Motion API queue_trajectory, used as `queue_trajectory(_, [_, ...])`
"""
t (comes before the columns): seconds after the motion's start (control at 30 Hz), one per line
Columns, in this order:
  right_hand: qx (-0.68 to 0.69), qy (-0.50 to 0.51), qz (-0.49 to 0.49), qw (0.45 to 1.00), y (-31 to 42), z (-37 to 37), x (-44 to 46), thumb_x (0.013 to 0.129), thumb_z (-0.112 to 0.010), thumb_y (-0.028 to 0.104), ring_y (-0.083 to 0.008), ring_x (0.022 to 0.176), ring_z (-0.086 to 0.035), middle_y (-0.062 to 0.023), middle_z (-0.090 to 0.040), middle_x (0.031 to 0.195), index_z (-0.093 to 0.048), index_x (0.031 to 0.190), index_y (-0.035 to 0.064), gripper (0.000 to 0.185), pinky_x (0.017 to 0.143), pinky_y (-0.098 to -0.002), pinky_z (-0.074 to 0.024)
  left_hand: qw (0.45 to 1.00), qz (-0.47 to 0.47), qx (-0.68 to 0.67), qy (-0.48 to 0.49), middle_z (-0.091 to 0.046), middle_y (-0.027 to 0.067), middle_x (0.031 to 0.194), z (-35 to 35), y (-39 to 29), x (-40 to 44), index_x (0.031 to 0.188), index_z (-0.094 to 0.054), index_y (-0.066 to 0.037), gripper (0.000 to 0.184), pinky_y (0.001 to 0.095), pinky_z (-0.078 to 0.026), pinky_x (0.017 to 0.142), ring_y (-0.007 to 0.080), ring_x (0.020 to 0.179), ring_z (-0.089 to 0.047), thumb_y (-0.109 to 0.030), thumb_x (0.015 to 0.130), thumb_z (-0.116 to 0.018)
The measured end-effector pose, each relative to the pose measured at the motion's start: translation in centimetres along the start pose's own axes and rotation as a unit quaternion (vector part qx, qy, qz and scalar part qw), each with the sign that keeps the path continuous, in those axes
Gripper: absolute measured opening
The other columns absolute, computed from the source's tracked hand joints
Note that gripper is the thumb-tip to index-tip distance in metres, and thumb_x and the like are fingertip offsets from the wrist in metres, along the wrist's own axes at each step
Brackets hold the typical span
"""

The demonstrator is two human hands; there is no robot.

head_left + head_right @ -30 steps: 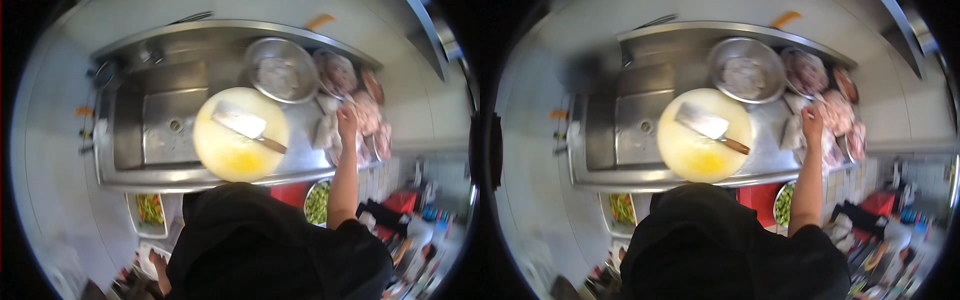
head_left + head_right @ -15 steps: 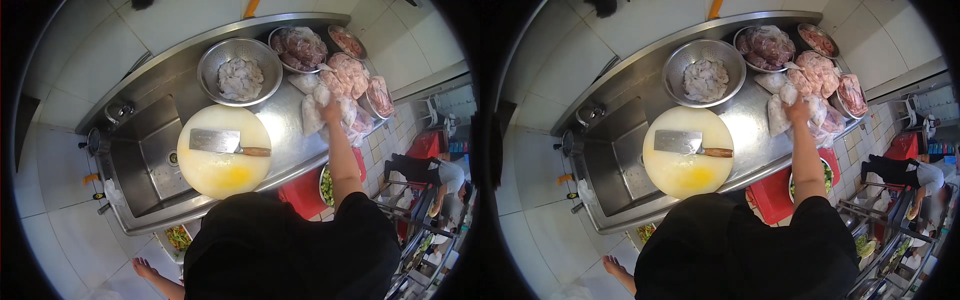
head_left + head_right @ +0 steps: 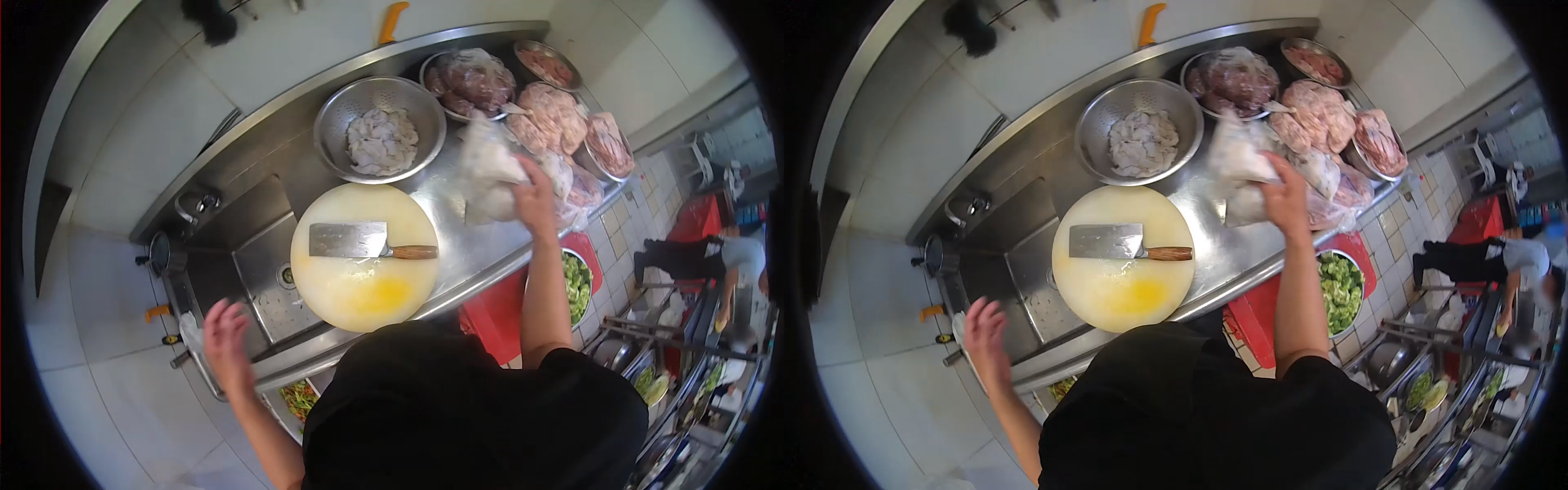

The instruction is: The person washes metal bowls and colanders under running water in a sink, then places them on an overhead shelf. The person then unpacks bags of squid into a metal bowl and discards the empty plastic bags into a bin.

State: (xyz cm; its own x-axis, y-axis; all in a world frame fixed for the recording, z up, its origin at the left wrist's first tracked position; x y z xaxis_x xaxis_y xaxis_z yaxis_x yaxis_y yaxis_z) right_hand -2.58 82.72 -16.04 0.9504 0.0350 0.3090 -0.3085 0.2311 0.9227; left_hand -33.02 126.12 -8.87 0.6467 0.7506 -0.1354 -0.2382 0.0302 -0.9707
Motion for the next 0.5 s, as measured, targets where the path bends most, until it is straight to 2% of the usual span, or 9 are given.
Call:
queue_trajectory(0.1, [-0.03, 0.081, 0.185, 0.979, 7.3, -3.0, 0.4, 0.057, -0.046, -0.004, -0.0286, 0.092, -0.062, -0.0133, -0.065, 0.097, -0.069, 0.104, 0.0066, 0.053, 0.084, -0.0345, -0.0482, 0.939, -0.021, -0.077, 0.334, -0.062, 0.0158, 0.109, -9.9, -1.9, 0.0, 0.127, -0.047, 0.001, 0.061, 0.0313, -0.049, 0.081, 0.0198, 0.086, -0.062, -0.048, 0.091, -0.055])
queue_trajectory(0.13, [-0.045, 0.085, 0.255, 0.962, 8.5, -4.1, 0.5, 0.059, -0.052, -0.002, -0.0285, 0.093, -0.061, -0.0081, -0.066, 0.096, -0.071, 0.1, 0.0106, 0.048, 0.084, -0.0357, -0.0462, 0.908, -0.012, -0.128, 0.4, -0.062, 0.0168, 0.11, -12.4, -2.9, 0.0, 0.131, -0.042, 0.001, 0.073, 0.0341, -0.049, 0.082, 0.021, 0.087, -0.063, -0.06, 0.091, -0.044])
queue_trajectory(0.2, [-0.101, 0.054, 0.37, 0.922, 10.7, -5.9, 0.7, 0.064, -0.062, 0.002, -0.0248, 0.103, -0.057, -0.0001, -0.068, 0.098, -0.073, 0.1, 0.0188, 0.041, 0.094, -0.0368, -0.0366, 0.852, 0.078, -0.249, 0.453, -0.06, 0.0183, 0.115, -15.8, -4.0, 2.6, 0.134, -0.039, 0.002, 0.083, 0.0378, -0.048, 0.09, 0.0241, 0.095, -0.063, -0.067, 0.091, -0.031])
queue_trajectory(0.3, [-0.111, 0.042, 0.384, 0.916, 13.6, -8.9, -0.4, 0.072, -0.067, 0.006, -0.0294, 0.113, -0.053, -0.0074, -0.062, 0.116, -0.071, 0.103, 0.0191, 0.033, 0.1, -0.0394, -0.0344, 0.817, 0.182, -0.329, 0.437, -0.058, 0.017, 0.12, -20.0, -6.8, 3.8, 0.132, -0.04, 0.002, 0.083, 0.0406, -0.046, 0.095, 0.0242, 0.103, -0.061, -0.068, 0.091, -0.022])
queue_trajectory(0.33, [-0.11, 0.037, 0.387, 0.915, 13.2, -10.4, -1.0, 0.072, -0.067, 0.006, -0.0294, 0.113, -0.053, -0.0074, -0.062, 0.116, -0.071, 0.103, 0.0191, 0.033, 0.1, -0.0394, -0.0344, 0.816, 0.176, -0.302, 0.461, -0.057, 0.0159, 0.121, -20.7, -6.1, 4.1, 0.131, -0.041, 0.002, 0.076, 0.0396, -0.046, 0.095, 0.0245, 0.105, -0.06, -0.062, 0.093, -0.029])
queue_trajectory(0.4, [0.013, 0.042, 0.219, 0.975, 10.0, -13.6, -2.6, 0.079, -0.065, 0.01, -0.0313, 0.121, -0.048, -0.0137, -0.052, 0.13, -0.061, 0.12, 0.0177, 0.042, 0.101, -0.0446, -0.0355, 0.856, 0.101, -0.185, 0.471, -0.058, 0.0129, 0.12, -21.5, -1.9, 5.3, 0.129, -0.044, 0.0, 0.052, 0.0362, -0.048, 0.093, 0.0223, 0.106, -0.06, -0.039, 0.096, -0.05])
queue_trajectory(0.43, [0.02, 0.045, 0.221, 0.974, 9.1, -14.1, -3.6, 0.079, -0.065, 0.01, -0.0313, 0.121, -0.048, -0.0137, -0.052, 0.13, -0.061, 0.12, 0.0177, 0.042, 0.101, -0.0446, -0.0355, 0.859, 0.146, -0.224, 0.437, -0.06, 0.0124, 0.117, -22.2, -1.3, 4.7, 0.128, -0.044, 0.001, 0.046, 0.0341, -0.05, 0.089, 0.0208, 0.104, -0.061, -0.025, 0.093, -0.058])
queue_trajectory(0.47, [0.179, 0.091, -0.001, 0.98, 7.9, -14.3, -4.5, 0.082, -0.063, 0.013, -0.0305, 0.123, -0.046, -0.0142, -0.047, 0.134, -0.052, 0.129, 0.0169, 0.048, 0.1, -0.0449, -0.0382, 0.864, 0.147, -0.242, 0.416, -0.06, 0.012, 0.115, -22.5, -0.7, 4.3, 0.127, -0.045, 0.001, 0.046, 0.0335, -0.05, 0.087, 0.0203, 0.101, -0.062, -0.025, 0.093, -0.059])
queue_trajectory(0.5, [0.322, 0.136, -0.223, 0.91, 6.6, -14.8, -5.4, 0.086, -0.061, 0.016, -0.0298, 0.126, -0.044, -0.0148, -0.042, 0.139, -0.042, 0.138, 0.0161, 0.055, 0.098, -0.0452, -0.0409, 0.87, 0.145, -0.261, 0.392, -0.061, 0.0117, 0.114, -22.6, -0.1, 4.2, 0.127, -0.046, 0.001, 0.046, 0.033, -0.051, 0.085, 0.0198, 0.099, -0.062, -0.026, 0.092, -0.059])
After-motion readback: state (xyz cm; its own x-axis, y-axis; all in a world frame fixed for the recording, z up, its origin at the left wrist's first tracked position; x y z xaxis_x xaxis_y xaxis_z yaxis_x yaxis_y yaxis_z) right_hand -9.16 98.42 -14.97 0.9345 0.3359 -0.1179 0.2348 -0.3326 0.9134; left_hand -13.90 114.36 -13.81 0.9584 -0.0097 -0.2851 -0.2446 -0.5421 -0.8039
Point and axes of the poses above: each hand's wrist, its own x-axis towards the middle knuckle, its own z-axis out of the back of the hand, y = z × x, the point moved 1 cm from there along x, towards the middle knuckle
